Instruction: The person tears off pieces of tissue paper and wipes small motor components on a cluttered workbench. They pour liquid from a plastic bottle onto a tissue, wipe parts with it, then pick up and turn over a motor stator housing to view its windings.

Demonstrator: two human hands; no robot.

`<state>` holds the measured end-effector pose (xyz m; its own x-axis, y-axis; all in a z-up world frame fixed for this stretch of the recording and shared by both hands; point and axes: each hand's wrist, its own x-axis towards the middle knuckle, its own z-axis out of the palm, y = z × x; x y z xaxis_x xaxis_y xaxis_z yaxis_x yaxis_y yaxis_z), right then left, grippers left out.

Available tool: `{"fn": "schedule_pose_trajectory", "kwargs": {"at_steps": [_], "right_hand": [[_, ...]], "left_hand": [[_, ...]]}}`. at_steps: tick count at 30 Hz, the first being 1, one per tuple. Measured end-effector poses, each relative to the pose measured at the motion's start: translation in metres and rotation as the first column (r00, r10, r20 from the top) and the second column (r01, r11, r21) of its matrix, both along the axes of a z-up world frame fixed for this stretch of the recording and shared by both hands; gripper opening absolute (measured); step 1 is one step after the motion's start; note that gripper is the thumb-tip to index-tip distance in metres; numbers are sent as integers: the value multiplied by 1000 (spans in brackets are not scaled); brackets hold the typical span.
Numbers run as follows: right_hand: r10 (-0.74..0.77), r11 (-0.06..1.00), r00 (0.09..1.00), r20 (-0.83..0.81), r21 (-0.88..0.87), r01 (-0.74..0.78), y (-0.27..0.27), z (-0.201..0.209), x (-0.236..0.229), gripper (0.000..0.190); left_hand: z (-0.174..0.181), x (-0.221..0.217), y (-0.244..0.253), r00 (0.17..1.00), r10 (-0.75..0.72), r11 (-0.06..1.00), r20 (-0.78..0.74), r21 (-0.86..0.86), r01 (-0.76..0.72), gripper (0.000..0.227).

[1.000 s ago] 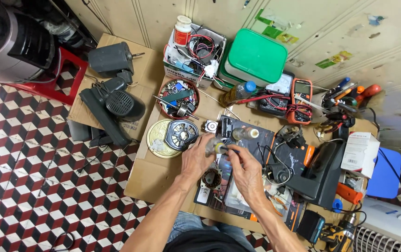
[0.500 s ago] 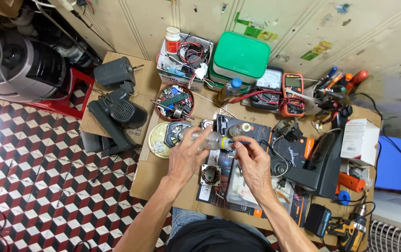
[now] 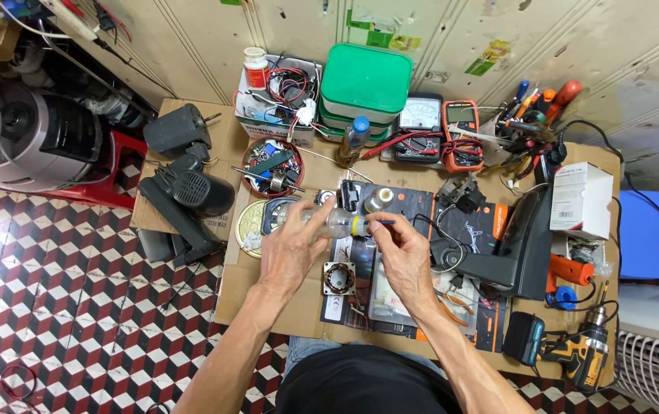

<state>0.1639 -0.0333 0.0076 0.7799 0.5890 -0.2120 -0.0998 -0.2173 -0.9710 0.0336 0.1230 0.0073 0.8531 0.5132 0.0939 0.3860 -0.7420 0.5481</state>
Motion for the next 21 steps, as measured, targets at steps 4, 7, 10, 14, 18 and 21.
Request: {"fn": "schedule_pose_trajectory", "kwargs": {"at_steps": [4,7,10,14,18,21], "right_hand": [[4,999,1000,2,-48,-4,-1,16,-1,21],[54,998,986,155,-36,-49,-3,25,-2,18],[86,996,967,238,-51,-75,-3,23,-2,18],[66,998,970,235,-22,-63,-4,14,0,18],[-43,999,996,-74,-12,42,-4,-1,4,21],[-41,999,998,-37,-2,41,-6,-8,6,21]], "left_hand": [[3,4,-2,1000,-10,1000,-4,-4,10,76],[4,5,-4,1000,0,1000,8,-15,0,73],[4,6,-6,1000,25,999,14,-41,-25,71],[7,5,-5,1000,9,999,18,-38,-8,76],[12,4,-5,999,-35,999,42,27,34,80],[15,6,-6,999,-39,999,14,33,38,79]]}}
